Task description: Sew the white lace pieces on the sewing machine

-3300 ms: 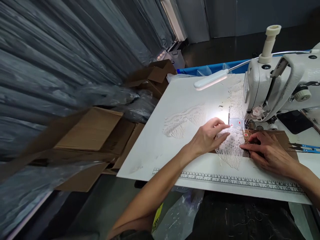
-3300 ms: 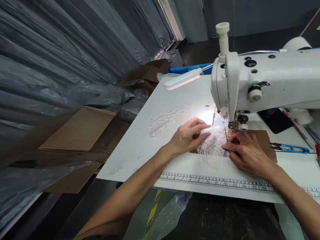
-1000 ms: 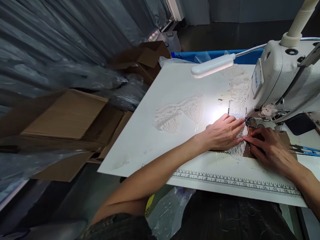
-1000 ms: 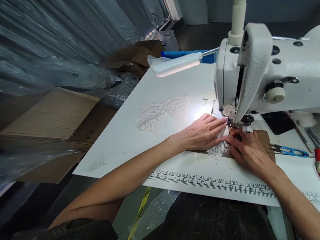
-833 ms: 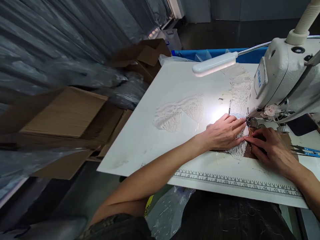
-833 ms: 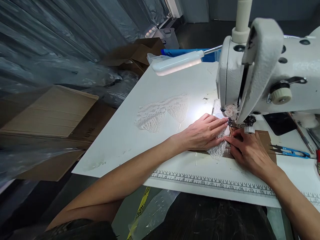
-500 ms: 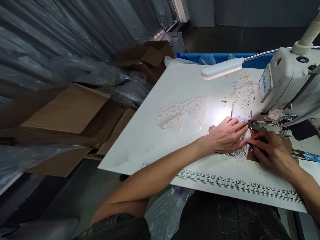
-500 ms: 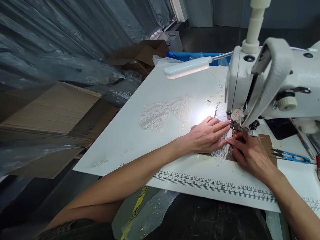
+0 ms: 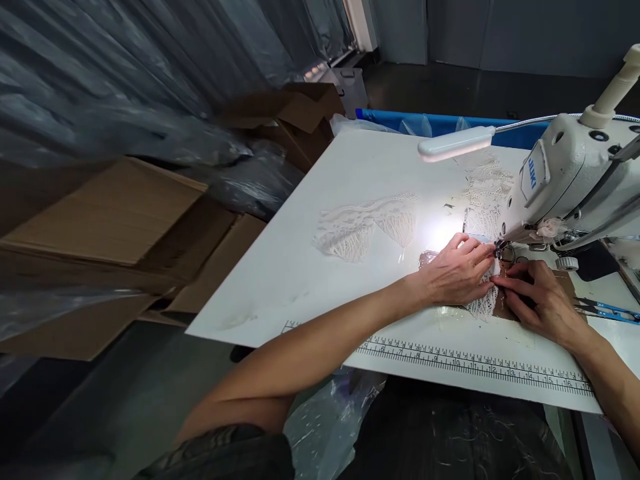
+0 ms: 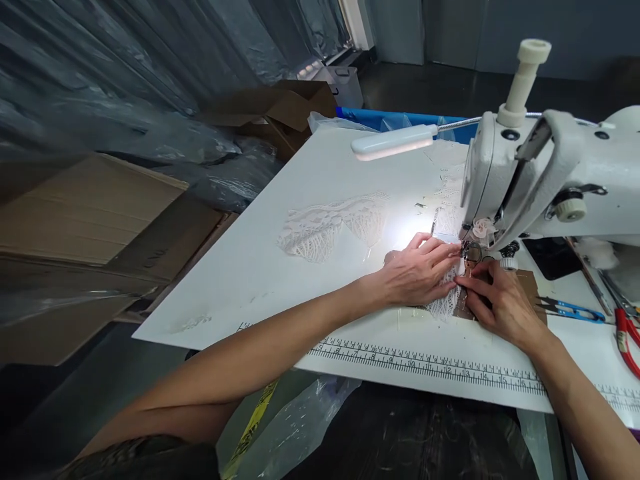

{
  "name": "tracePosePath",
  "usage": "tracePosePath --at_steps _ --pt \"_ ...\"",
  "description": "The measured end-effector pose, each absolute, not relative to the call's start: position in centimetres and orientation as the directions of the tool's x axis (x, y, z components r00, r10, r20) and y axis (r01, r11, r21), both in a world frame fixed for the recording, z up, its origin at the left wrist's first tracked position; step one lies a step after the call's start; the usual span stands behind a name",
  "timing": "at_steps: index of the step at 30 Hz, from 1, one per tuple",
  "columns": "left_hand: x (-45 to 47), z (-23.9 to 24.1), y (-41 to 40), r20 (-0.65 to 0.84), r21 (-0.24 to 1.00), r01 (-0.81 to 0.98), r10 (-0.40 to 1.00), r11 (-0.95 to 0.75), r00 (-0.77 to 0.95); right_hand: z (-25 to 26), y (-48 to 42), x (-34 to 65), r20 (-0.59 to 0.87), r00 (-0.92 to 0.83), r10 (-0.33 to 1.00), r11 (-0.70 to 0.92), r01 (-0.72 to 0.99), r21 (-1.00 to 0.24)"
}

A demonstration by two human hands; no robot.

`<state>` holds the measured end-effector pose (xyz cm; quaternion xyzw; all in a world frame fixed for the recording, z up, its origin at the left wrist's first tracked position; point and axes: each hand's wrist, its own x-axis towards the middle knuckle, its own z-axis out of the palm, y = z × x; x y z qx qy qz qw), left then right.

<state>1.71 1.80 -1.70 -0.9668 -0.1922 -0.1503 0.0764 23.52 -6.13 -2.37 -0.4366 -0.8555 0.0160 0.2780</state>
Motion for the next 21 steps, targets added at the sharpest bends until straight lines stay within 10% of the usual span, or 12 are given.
tracePosePath --at_steps 21 --pt "1.79 -1.58 1.96 0.231 -0.072 0.421 0.396 -0.904 0.889 -2.5 -6.09 22.88 0.36 -0.413 0.837 0.469 0.879 -0.082"
